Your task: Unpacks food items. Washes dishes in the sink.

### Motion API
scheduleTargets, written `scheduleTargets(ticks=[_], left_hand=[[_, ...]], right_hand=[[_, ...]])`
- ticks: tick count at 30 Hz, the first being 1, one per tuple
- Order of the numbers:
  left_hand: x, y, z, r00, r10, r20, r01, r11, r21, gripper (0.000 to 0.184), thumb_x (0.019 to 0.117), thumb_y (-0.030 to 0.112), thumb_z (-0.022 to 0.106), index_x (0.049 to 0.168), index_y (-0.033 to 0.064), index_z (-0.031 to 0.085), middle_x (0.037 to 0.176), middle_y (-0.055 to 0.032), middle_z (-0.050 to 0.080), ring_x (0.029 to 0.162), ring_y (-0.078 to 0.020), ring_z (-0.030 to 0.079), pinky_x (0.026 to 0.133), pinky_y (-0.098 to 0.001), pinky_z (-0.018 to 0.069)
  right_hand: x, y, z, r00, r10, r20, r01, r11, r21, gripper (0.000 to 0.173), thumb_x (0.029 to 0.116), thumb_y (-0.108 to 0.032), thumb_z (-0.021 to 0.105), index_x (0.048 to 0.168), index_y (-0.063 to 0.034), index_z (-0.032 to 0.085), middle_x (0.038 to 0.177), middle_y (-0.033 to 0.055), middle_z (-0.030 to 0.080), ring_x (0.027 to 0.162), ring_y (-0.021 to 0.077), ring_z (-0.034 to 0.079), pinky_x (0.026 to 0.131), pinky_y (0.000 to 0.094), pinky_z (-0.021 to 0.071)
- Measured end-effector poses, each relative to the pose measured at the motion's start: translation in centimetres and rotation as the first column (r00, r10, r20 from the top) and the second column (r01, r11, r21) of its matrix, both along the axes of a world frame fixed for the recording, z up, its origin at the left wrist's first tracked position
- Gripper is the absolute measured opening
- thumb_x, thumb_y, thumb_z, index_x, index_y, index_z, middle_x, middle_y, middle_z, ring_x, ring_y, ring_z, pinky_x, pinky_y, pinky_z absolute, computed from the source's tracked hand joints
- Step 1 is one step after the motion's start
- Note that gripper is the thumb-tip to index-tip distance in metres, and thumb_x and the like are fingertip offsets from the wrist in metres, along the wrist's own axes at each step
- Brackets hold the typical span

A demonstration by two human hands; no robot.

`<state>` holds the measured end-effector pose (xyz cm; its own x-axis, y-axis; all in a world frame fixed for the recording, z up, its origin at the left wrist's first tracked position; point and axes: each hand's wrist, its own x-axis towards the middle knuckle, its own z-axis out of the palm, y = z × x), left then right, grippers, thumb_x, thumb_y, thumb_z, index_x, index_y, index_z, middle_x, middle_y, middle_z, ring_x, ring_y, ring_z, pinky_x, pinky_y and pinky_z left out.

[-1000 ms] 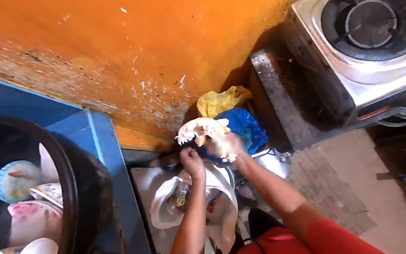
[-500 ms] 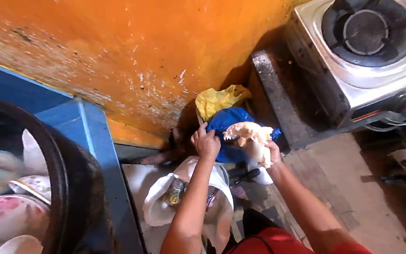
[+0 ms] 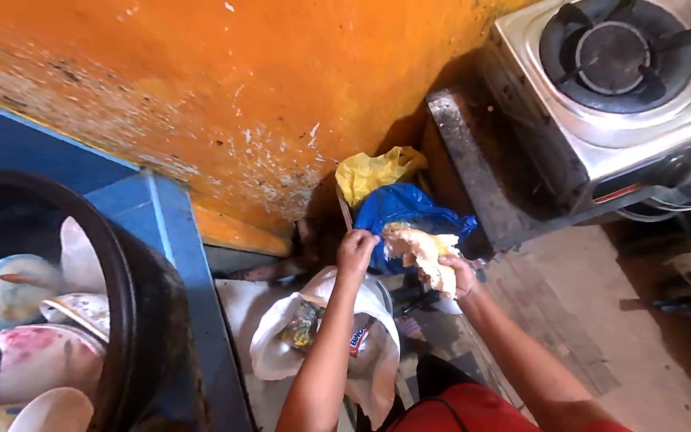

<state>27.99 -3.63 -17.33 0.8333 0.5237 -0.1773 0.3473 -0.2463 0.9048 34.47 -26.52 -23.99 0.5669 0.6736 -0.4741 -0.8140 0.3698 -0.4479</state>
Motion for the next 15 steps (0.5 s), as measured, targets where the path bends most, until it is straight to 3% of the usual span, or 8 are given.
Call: scheduleTargets(ticks=[1, 3, 5, 7, 10, 13, 15], left_hand=[[-0.5, -0.2, 0.1, 1.0, 0.002, 0.025, 0.0, 0.996, -0.094, 0.015, 0.0978, 0.015, 0.064, 0.095, 0.0007, 0.067, 0.101, -0.0102, 0.067, 0.096, -0.0181, 0.063, 0.086, -0.0409, 0.0528], [-1.3, -0.2, 0.3, 0.996, 0.02, 0.082, -0.002, 0.977, -0.214, 0.01, 0.0942, 0.011, 0.065, 0.099, 0.0024, 0.067, 0.109, -0.0078, 0.07, 0.099, -0.0142, 0.066, 0.089, -0.0371, 0.0551], [-1.7, -0.1, 0.7, 0.991, 0.018, 0.132, 0.013, 0.973, -0.232, 0.01, 0.089, 0.006, 0.063, 0.098, 0.0008, 0.066, 0.132, -0.0101, 0.066, 0.119, -0.016, 0.063, 0.099, -0.0377, 0.0534], [-1.9, -0.2, 1.3, 0.99, -0.032, 0.139, 0.054, 0.987, -0.151, 0.007, 0.0857, 0.003, 0.066, 0.088, -0.0025, 0.063, 0.145, -0.0173, 0.057, 0.135, -0.0218, 0.054, 0.107, -0.0409, 0.0494], [-2.1, -0.9, 2.0, 0.983, -0.132, 0.125, 0.13, 0.991, 0.023, 0.016, 0.085, 0.002, 0.071, 0.078, -0.0047, 0.059, 0.144, -0.0257, 0.055, 0.14, -0.0283, 0.049, 0.11, -0.0432, 0.047], [-2.7, -1.2, 2.3, 0.979, -0.153, 0.132, 0.14, 0.985, 0.103, 0.017, 0.086, 0.004, 0.072, 0.079, -0.0066, 0.061, 0.141, -0.0282, 0.057, 0.14, -0.03, 0.05, 0.111, -0.0432, 0.0456], [-2.7, -1.2, 2.4, 0.981, -0.151, 0.125, 0.139, 0.985, 0.099, 0.018, 0.0876, 0.006, 0.073, 0.081, -0.0068, 0.062, 0.143, -0.0281, 0.056, 0.142, -0.0301, 0.048, 0.113, -0.043, 0.0443]], right_hand=[[0.2, 0.5, 0.5, 1.0, 0.019, -0.007, -0.019, 1.0, -0.019, 0.041, 0.0757, -0.026, 0.072, 0.109, -0.0058, 0.059, 0.087, 0.0098, 0.072, 0.075, 0.0187, 0.071, 0.069, 0.0345, 0.0614], [0.9, 1.5, 1.8, 0.995, 0.095, 0.013, -0.093, 0.992, -0.083, 0.032, 0.0842, -0.023, 0.061, 0.111, -0.0067, 0.056, 0.087, 0.0079, 0.071, 0.075, 0.017, 0.07, 0.068, 0.0333, 0.0609], [1.9, 3.0, 3.2, 0.981, 0.195, 0.016, -0.19, 0.967, -0.168, 0.026, 0.0894, -0.019, 0.052, 0.112, -0.0075, 0.056, 0.086, 0.0066, 0.07, 0.072, 0.0151, 0.068, 0.066, 0.0316, 0.0592], [2.7, 4.8, 4.6, 0.959, 0.284, -0.007, -0.276, 0.925, -0.259, 0.02, 0.0958, -0.015, 0.049, 0.113, -0.0079, 0.057, 0.085, 0.0058, 0.067, 0.07, 0.0136, 0.066, 0.063, 0.0301, 0.0579], [3.8, 8.0, 5.8, 0.919, 0.395, 0.005, -0.366, 0.855, -0.367, 0.02, 0.0995, -0.014, 0.049, 0.117, -0.0079, 0.056, 0.085, 0.0049, 0.064, 0.069, 0.0126, 0.063, 0.062, 0.031, 0.0566], [5.1, 11.1, 7.2, 0.877, 0.473, 0.09, -0.366, 0.777, -0.513, 0.025, 0.1018, -0.018, 0.051, 0.122, -0.0042, 0.056, 0.09, 0.0056, 0.062, 0.072, 0.013, 0.061, 0.064, 0.0326, 0.0548], [6.1, 12.5, 7.0, 0.846, 0.502, 0.179, -0.259, 0.681, -0.684, 0.038, 0.0976, -0.021, 0.064, 0.129, -0.0003, 0.056, 0.101, 0.014, 0.065, 0.084, 0.0218, 0.065, 0.075, 0.0423, 0.0567]])
